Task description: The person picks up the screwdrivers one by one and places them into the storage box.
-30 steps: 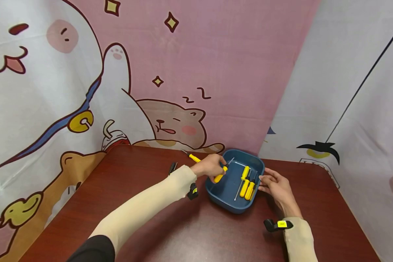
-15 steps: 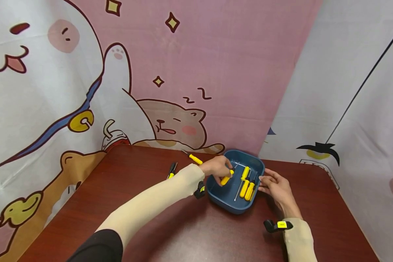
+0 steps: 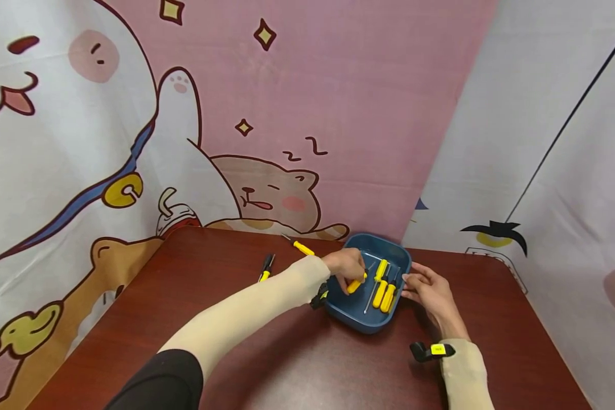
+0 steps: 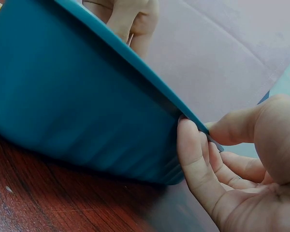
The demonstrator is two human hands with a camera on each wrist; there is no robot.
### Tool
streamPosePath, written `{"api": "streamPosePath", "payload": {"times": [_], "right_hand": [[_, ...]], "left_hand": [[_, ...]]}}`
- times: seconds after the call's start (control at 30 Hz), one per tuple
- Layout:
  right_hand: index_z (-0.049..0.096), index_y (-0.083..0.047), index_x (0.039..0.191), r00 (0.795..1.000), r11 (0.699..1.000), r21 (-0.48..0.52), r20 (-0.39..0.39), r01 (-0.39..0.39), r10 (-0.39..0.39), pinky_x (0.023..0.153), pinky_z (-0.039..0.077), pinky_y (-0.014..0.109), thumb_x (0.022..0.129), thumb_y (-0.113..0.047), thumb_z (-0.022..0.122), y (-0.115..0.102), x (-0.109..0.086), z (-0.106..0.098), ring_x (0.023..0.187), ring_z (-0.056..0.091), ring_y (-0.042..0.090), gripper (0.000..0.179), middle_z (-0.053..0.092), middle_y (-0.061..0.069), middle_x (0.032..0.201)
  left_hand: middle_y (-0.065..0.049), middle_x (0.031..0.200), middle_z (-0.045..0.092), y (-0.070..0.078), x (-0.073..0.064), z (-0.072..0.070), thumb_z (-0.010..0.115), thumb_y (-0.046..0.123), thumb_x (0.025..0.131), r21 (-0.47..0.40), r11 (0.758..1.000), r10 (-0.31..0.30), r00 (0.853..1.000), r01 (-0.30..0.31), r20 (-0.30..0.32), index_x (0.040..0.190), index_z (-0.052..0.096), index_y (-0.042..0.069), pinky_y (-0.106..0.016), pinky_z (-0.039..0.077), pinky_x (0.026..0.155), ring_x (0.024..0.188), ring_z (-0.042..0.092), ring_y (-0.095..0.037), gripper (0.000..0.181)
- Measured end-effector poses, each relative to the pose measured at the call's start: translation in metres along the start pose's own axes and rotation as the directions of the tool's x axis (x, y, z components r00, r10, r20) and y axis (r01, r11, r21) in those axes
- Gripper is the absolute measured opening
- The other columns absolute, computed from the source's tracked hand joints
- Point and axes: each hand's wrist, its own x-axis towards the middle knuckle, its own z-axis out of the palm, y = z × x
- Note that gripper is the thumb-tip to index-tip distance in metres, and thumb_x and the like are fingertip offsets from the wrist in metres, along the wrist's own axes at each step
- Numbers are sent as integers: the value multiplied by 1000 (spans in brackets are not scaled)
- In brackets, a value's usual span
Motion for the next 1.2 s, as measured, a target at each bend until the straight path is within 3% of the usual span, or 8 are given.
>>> {"api": "streamPosePath", "payload": {"times": [0.2,0.5,0.77,1.2], "right_hand": [[23,-4,162,1000,1000,-24,-13,-6,6,82,61,24,103,-29,62,1,1,1,92,65,5,75,65,0,117],[24,-4,162,1000,999,-32,-21,-6,5,82,61,24,104,-29,61,0,2,2,92,66,6,73,65,2,118],[24,-5,162,1000,999,-36,-19,-12,12,83,61,24,103,-30,62,0,1,2,92,65,6,75,65,2,119],[24,-3,161,1000,1000,-23,-25,-1,1,82,61,24,105,-25,59,1,1,1,91,65,5,70,65,-4,112]], "left_hand": [[-11,72,61,7,3,2,71,13,95,42,996,-81,997,80,18,89,65,2,-31,62,59,59,68,-22,14],[-14,91,68,24,-7,5,72,12,95,46,980,-198,979,196,47,104,61,4,-34,64,71,78,75,-24,16],[-11,90,73,32,-11,11,74,12,93,138,968,-216,976,210,35,101,64,5,-30,63,73,82,78,-22,14],[-11,88,72,37,-2,22,74,12,93,208,952,-236,971,225,28,97,67,4,-28,63,70,81,79,-21,12]]}}
